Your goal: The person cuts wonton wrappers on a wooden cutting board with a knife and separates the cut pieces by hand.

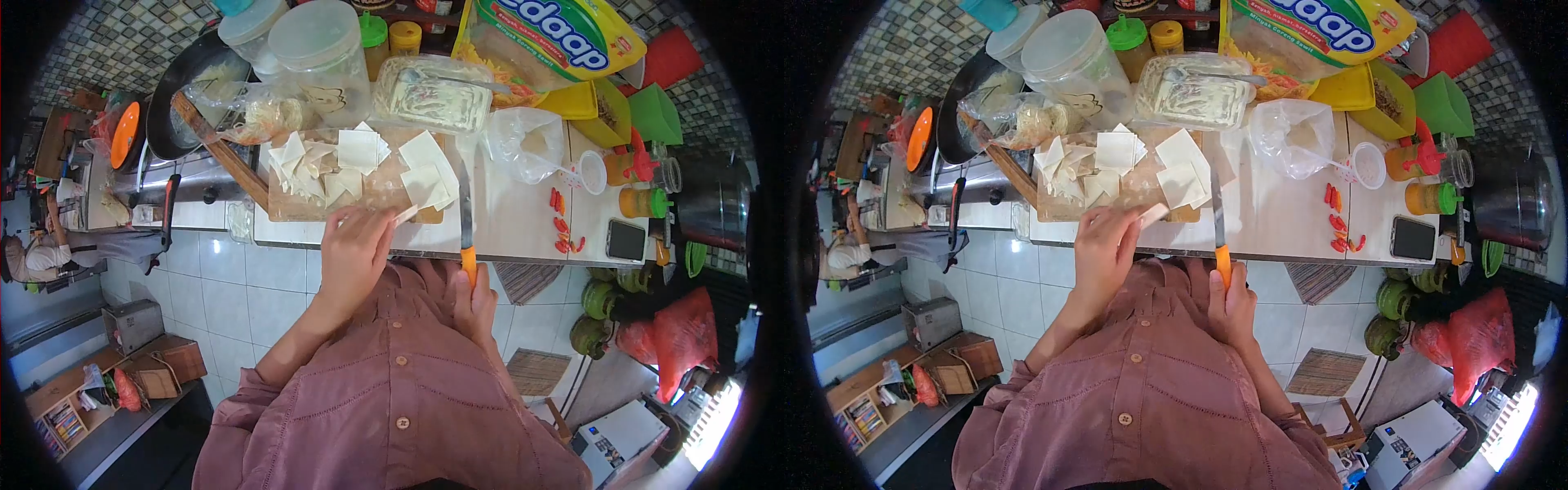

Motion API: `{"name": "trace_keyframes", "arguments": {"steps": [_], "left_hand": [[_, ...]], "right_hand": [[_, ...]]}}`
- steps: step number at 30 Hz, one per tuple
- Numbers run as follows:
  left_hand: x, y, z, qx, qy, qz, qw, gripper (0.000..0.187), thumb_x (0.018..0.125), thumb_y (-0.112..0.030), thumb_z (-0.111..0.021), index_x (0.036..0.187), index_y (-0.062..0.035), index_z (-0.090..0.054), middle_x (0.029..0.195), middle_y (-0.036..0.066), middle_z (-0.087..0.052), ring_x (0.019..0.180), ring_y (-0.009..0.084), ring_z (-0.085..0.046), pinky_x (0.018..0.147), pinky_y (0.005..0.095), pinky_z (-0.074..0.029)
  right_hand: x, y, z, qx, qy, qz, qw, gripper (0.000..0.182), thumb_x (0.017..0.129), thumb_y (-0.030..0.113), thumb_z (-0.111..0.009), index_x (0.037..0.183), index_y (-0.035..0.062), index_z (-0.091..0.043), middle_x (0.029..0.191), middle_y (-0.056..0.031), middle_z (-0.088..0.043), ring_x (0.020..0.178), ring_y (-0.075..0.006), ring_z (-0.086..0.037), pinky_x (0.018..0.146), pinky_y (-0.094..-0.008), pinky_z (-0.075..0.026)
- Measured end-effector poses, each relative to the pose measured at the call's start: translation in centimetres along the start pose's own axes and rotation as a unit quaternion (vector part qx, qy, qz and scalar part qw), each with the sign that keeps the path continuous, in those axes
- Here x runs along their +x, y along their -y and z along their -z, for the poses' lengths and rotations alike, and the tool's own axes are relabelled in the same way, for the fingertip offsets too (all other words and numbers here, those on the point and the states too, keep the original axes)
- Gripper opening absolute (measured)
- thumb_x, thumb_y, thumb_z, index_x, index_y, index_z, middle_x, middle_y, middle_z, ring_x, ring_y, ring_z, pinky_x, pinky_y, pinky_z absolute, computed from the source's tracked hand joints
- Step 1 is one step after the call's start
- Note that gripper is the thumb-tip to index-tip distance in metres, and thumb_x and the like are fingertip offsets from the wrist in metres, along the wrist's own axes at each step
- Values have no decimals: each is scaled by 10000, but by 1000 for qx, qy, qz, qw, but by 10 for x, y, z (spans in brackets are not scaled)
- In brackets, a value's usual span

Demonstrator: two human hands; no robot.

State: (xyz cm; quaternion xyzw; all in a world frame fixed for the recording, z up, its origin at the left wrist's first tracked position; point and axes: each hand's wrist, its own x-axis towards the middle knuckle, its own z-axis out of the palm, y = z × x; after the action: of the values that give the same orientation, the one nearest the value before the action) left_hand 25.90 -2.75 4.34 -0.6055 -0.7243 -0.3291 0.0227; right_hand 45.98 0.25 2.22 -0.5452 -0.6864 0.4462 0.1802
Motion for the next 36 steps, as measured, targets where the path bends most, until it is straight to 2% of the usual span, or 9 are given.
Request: {"name": "trace_keyframes", "arguments": {"steps": [3,5,8,14,21,23,27,32,36], "left_hand": [[22,-4,-2,-140,22,75,987,137,826,-101,-609,956,-61,-625,721,65,-602,677,241,-576,747,364,-432],[36,-1,-13,-233,139,180,946,155,820,-127,-642,945,-36,-649,821,119,-626,751,281,-586,716,382,-449],[40,12,-45,-146,84,111,979,196,799,-148,-670,970,-54,-650,853,126,-596,820,292,-552,749,399,-442],[40,4,-51,-80,31,129,988,241,752,-143,-704,936,-18,-612,911,110,-560,900,319,-495,797,405,-421],[42,10,-48,-84,101,140,981,211,768,-130,-682,917,-6,-597,859,121,-570,853,302,-514,772,400,-428],[44,8,-35,-159,121,204,958,157,806,-139,-639,893,-20,-586,908,144,-562,872,330,-509,790,438,-407],[56,22,1,-81,56,170,981,148,823,-149,-623,923,-40,-607,912,140,-552,885,340,-505,784,448,-400],[71,32,2,114,-86,94,985,301,839,-166,-620,1106,-38,-563,995,170,-550,953,332,-479,831,406,-397],[76,16,-24,16,-9,37,999,376,828,-182,-632,1151,-18,-530,1018,173,-553,938,346,-494,826,418,-408]], "right_hand": [[5,1,2,30,-12,-14,999,243,948,271,-449,969,28,-455,638,-170,-547,586,-397,-583,524,-432,-442],[8,0,3,36,-26,1,999,252,948,279,-447,964,27,-456,642,-172,-547,583,-393,-584,522,-428,-442],[10,-3,3,46,-48,22,998,265,949,291,-445,961,26,-457,641,-173,-546,577,-387,-584,516,-423,-440],[11,-9,2,50,-47,-4,998,266,950,289,-443,996,27,-454,650,-180,-549,580,-391,-584,513,-418,-443],[17,-13,-1,37,-50,25,998,258,952,274,-446,1010,23,-455,667,-188,-556,584,-389,-588,515,-414,-449],[18,-11,1,37,-45,26,998,249,951,266,-448,1001,22,-454,668,-187,-556,582,-388,-588,513,-414,-449],[20,-6,2,45,-43,21,998,227,948,248,-455,968,22,-448,654,-180,-549,570,-379,-586,505,-413,-446],[23,-8,-2,37,-41,39,998,221,946,250,-461,955,29,-444,642,-181,-548,572,-391,-583,501,-419,-444],[23,-5,-2,39,-35,46,998,221,946,256,-464,952,36,-441,649,-185,-553,574,-406,-576,498,-432,-441]]}}
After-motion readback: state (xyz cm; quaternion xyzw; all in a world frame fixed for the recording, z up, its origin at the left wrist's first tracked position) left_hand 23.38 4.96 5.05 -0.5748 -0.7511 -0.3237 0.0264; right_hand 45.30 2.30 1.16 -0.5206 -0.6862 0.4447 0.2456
